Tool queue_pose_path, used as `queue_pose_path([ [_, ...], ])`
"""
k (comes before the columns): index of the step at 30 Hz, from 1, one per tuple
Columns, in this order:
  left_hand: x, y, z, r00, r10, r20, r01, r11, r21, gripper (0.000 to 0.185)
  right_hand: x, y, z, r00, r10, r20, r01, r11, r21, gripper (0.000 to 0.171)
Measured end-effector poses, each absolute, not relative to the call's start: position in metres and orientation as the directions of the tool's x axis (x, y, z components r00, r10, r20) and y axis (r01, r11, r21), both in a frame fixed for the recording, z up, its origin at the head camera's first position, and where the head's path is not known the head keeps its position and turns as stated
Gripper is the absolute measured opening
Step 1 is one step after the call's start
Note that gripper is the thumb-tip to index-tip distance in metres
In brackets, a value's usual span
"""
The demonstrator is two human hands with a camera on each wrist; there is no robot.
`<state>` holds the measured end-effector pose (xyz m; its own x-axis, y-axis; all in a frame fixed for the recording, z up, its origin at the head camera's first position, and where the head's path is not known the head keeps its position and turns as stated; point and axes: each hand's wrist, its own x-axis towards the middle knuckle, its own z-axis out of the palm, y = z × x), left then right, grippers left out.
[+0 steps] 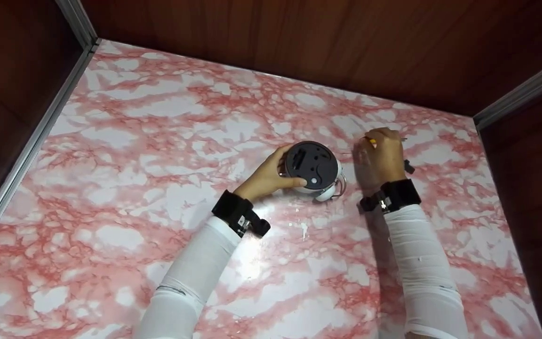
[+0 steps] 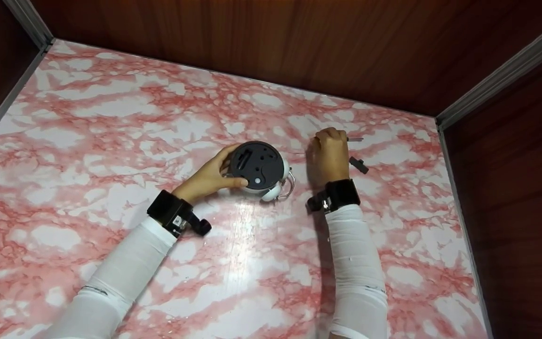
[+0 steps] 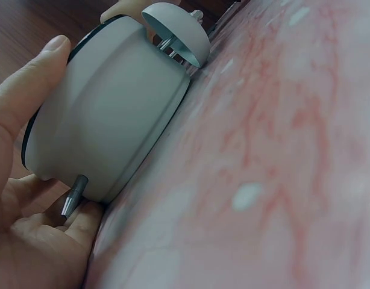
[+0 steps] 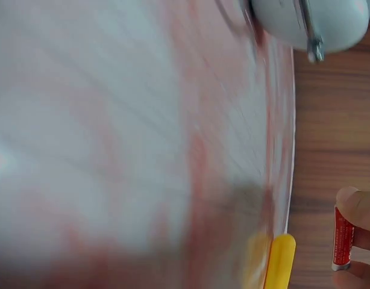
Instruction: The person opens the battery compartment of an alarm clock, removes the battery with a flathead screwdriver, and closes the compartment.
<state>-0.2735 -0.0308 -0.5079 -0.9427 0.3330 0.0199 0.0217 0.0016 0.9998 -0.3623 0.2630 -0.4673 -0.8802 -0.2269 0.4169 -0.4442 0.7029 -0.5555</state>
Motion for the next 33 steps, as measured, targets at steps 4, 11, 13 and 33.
queue_pose_path([
  [4, -0.273, -0.031, -0.508, -0.944, 0.331, 0.01, 0.013, 0.007, 1.0, 0.098, -0.373, 0.268, -0.462, -0.844, -0.262, 0.469, -0.463, 0.796, -0.389, 0.009],
  [11, -0.272, -0.033, -0.51, -0.94, 0.34, 0.015, 0.019, 0.008, 1.0, 0.095, -0.392, 0.272, -0.458, -0.862, -0.25, 0.442, -0.412, 0.853, -0.321, 0.012],
  [13, -0.272, -0.033, -0.51, -0.938, 0.345, 0.024, 0.029, 0.007, 1.0, 0.095, -0.396, 0.272, -0.458, -0.863, -0.245, 0.443, -0.408, 0.853, -0.324, 0.011],
  [33, -0.274, -0.032, -0.51, -0.941, 0.337, 0.04, 0.045, 0.009, 0.999, 0.096, -0.413, 0.273, -0.456, -0.93, -0.209, 0.304, -0.312, 0.884, -0.348, 0.014],
])
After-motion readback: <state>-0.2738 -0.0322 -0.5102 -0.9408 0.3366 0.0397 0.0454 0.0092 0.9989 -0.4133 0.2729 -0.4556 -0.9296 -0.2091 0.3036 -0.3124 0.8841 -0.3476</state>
